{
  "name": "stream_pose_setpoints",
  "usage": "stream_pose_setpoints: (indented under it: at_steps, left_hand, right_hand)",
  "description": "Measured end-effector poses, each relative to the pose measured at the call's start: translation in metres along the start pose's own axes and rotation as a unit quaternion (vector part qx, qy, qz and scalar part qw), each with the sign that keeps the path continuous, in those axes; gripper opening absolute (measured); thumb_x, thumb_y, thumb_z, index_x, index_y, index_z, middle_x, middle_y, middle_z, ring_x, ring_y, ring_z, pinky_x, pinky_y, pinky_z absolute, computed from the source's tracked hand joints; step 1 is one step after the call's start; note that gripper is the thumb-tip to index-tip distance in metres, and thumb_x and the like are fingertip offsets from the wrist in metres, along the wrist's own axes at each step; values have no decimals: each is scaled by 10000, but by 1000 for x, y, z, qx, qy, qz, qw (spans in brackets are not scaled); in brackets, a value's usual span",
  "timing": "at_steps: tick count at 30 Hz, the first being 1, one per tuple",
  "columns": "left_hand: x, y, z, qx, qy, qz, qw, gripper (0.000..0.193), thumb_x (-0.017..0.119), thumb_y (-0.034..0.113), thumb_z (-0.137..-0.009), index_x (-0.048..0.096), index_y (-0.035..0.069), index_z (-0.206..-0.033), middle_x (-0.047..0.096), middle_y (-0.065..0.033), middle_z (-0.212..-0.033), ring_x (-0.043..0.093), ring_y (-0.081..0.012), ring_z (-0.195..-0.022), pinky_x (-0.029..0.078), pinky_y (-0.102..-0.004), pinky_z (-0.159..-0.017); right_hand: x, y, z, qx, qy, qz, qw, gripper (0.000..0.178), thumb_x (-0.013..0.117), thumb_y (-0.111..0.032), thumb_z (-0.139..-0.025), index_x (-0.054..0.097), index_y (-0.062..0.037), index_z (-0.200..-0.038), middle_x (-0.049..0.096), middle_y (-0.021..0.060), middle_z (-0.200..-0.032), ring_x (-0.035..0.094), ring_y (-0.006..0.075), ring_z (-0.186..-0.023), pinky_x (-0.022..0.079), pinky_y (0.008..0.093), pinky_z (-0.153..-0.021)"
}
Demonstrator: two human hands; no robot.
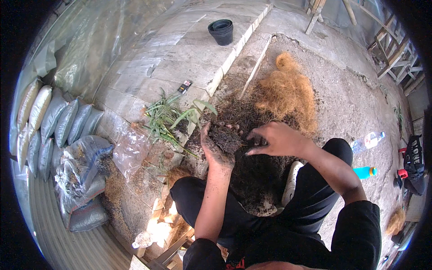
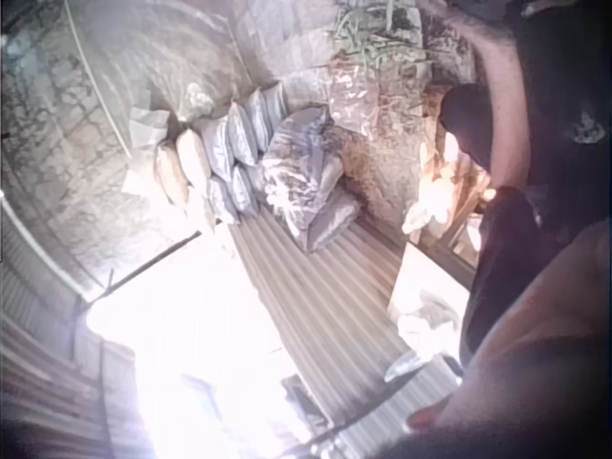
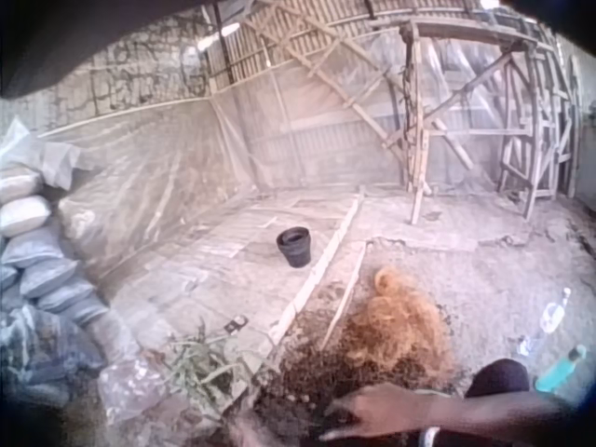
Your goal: The person sits on the ground and prepares small green seedlings for planting by hand. They pick up individual seedlings, pack dark soil around the root balls, and gently press the soil to secure the plants. The person handles the seedlings one at a time, ensuring the roots are covered with soil before placing them down.
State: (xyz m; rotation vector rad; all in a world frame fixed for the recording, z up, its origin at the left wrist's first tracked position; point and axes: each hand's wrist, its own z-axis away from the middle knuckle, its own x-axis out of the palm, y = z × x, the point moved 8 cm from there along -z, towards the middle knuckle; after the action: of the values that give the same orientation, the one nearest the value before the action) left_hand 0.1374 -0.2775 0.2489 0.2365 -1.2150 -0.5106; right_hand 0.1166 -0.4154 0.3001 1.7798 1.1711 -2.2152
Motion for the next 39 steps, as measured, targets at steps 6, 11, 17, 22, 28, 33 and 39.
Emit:
stream_pose_setpoints:
  at_steps: [6,11,17,22,28,33,39]
  left_hand:
    - [3,-5,3,2,-16,-33,999,308,444,363,-912,590,95,-956,625,-79,-839,617,-240,-774,529,-397,-694]
    - [-3,-2,-2,14,-5,-25,1000,276,480,341,-902,593,94,-954,628,-70,-820,619,-234,-769,528,-392,-688]
    - [-2,6,-2,27,17,-8,999,278,467,359,-910,573,102,-916,613,-92,-785,617,-305,-772,512,-466,-732]
    - [-10,15,-8,23,3,-11,1000,302,447,373,-911,573,100,-932,602,-82,-785,614,-312,-788,498,-487,-749]
    - [-14,26,-8,33,18,-8,999,320,436,378,-912,582,97,-953,600,-77,-786,611,-319,-796,491,-491,-763]
    - [-13,27,-9,35,0,3,999,319,442,382,-907,580,97,-943,600,-83,-782,612,-322,-802,491,-499,-767]
    - [0,14,0,1,1,-25,1000,333,460,409,-897,578,99,-879,610,-93,-774,617,-325,-785,500,-487,-750]
  right_hand:
    - [5,-13,-1,-52,83,20,995,338,658,-352,-830,672,-32,-938,651,162,-788,635,339,-777,500,433,-675]
    - [-4,-20,4,-124,141,12,982,200,667,-209,-807,684,-29,-891,650,149,-759,633,333,-736,497,419,-637]
    - [-6,-18,5,-136,109,2,985,176,667,-187,-805,687,-23,-865,653,156,-769,634,328,-743,497,411,-644]
    - [-21,-8,7,-119,78,-3,990,176,661,-207,-813,693,-40,-858,654,158,-772,632,335,-742,498,416,-656]
    - [-62,57,15,124,116,142,975,161,646,-185,-789,697,-57,-873,667,152,-803,642,325,-863,473,469,-799]
    - [-87,117,38,310,198,228,902,559,615,-94,-749,518,-89,-1300,584,215,-1199,545,357,-1153,404,533,-977]
    - [-79,67,20,189,208,136,950,629,675,-380,-835,456,-99,-1353,499,215,-1313,480,372,-1224,397,502,-1006]
